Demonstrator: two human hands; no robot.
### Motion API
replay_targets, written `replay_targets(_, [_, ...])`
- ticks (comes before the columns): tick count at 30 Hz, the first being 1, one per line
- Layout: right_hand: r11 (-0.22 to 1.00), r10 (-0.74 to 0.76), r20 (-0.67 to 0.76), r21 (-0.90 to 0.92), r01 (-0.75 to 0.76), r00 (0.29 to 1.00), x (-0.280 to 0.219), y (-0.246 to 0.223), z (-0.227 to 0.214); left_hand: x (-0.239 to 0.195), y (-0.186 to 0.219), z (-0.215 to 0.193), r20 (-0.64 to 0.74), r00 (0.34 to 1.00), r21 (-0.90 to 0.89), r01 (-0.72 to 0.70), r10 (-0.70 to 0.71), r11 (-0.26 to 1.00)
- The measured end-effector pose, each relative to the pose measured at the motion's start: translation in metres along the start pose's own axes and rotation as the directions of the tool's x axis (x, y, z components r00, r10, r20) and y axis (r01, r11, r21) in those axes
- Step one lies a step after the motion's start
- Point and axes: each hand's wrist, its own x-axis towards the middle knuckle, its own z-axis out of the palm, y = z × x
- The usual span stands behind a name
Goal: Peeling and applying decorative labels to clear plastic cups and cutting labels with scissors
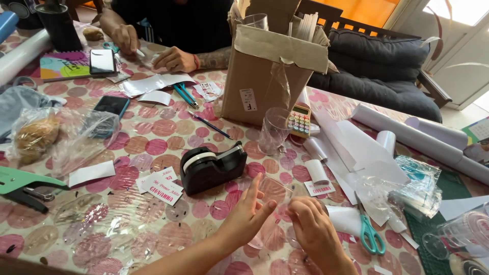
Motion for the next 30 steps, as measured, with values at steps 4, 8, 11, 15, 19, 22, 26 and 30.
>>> replay_targets(4, [0.999, -0.049, 0.0, 0.022, 0.049, 0.999, 0.01, -0.01, -0.006, 0.0, -0.002, 0.0, -0.004, 1.0, -0.024, 0.006, -0.006, 1.0])
replay_targets(8, [0.995, -0.099, -0.015, -0.032, 0.098, 0.995, 0.011, -0.007, -0.004, 0.006, -0.009, 0.002, -0.031, 0.999, -0.046, -0.044, 0.043, 0.998])
replay_targets(11, [0.993, -0.109, -0.06, -0.055, 0.106, 0.992, 0.009, -0.009, -0.006, 0.007, -0.012, 0.004, -0.053, 0.997, -0.094, -0.065, 0.061, 0.993])
replay_targets(15, [0.999, -0.045, -0.084, -0.002, 0.045, 0.995, 0.006, -0.012, -0.005, 0.0, -0.001, -0.001, -0.031, 1.0, -0.075, -0.001, -0.001, 0.997])
replay_targets(19, [0.999, -0.039, -0.135, 0.021, 0.042, 0.99, 0.01, -0.02, -0.008, -0.006, 0.009, -0.004, 0.002, 1.0, -0.099, 0.026, -0.026, 0.995])
replay_targets(22, [0.999, -0.003, -0.149, 0.039, 0.009, 0.989, 0.013, -0.026, -0.011, -0.009, 0.014, -0.006, 0.049, 0.997, -0.157, 0.073, -0.066, 0.985])
replay_targets(26, [0.997, -0.05, -0.186, 0.041, 0.058, 0.981, 0.013, -0.027, -0.012, -0.005, 0.008, -0.001, 0.051, 0.999, -0.286, 0.033, -0.019, 0.958])
replay_targets(30, [0.996, -0.066, -0.204, 0.045, 0.076, 0.977, 0.013, -0.028, -0.011, -0.004, 0.005, 0.001, 0.075, 0.996, -0.384, 0.075, -0.05, 0.92])
